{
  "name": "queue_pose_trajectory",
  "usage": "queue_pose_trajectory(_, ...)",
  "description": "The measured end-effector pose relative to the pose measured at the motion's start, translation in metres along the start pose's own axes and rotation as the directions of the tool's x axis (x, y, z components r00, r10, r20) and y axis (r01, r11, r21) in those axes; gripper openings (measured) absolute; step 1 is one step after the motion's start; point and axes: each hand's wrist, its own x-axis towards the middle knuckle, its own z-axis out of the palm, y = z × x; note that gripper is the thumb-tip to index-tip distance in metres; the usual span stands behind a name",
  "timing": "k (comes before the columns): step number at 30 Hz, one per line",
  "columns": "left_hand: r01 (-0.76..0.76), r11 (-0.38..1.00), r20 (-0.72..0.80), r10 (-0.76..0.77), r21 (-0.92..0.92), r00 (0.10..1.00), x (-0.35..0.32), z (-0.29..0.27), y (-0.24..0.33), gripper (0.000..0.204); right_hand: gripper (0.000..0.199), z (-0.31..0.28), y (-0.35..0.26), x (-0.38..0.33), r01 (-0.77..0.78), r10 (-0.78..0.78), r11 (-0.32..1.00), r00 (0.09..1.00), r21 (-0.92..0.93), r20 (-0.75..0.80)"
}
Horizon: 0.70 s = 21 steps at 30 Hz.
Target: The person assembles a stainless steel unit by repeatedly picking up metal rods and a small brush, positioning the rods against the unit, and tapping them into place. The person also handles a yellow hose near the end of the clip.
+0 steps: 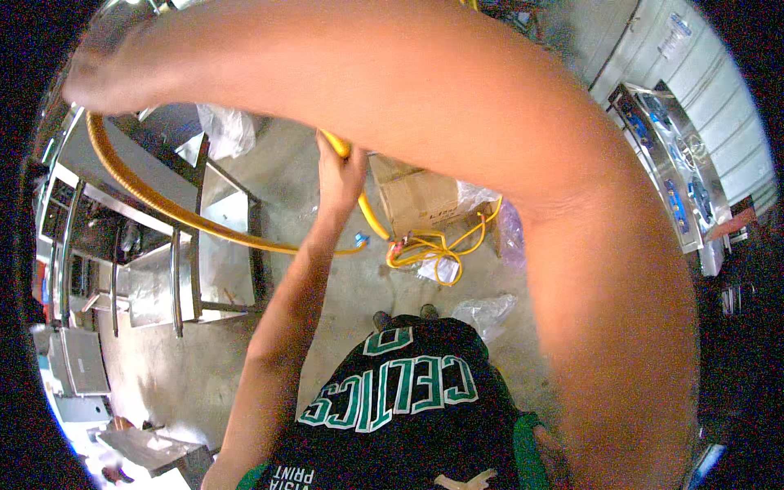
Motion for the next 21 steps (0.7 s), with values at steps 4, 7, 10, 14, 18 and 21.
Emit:
queue_pose_trajectory(4,0.224,0.918,0.001,-0.237,-0.328,0.972,0.024,-0.012,-0.008,0.037,0.048,0.016,-0.029,0.004,0.144,-0.032,0.915,0.957,0.377,-0.288)
queue_pose_trajectory(7,0.335,0.788,-0.083,-0.435,-0.517,0.897,0.04,-0.044,0.017,0.028,0.061,0.041,-0.027,-0.022,0.179,0.068,0.795,0.923,0.579,-0.378)
queue_pose_trajectory(10,0.182,0.664,-0.216,-0.47,-0.725,0.856,0.056,-0.076,0.053,0.033,0.046,0.098,0.013,-0.161,0.169,0.325,0.711,0.781,0.683,-0.532)
queue_pose_trajectory(14,0.052,0.342,-0.138,-0.508,-0.938,0.85,0.058,-0.12,0.066,0.034,0.04,0.246,-0.041,-0.366,-0.62,0.869,-0.224,0.223,0.752,0.443)
queue_pose_trajectory(18,0.118,0.186,-0.04,-0.677,-0.976,0.735,0.04,-0.118,0.06,0.035,0.082,0.359,-0.198,-0.507,-0.617,0.151,-0.781,-0.044,0.092,0.987)
queue_pose_trajectory(21,0.109,0.259,-0.1,-0.678,-0.96,0.728,0.035,-0.112,0.067,0.035,0.102,0.418,-0.246,-0.519,-0.399,0.009,-0.917,0.032,0.021,0.999)
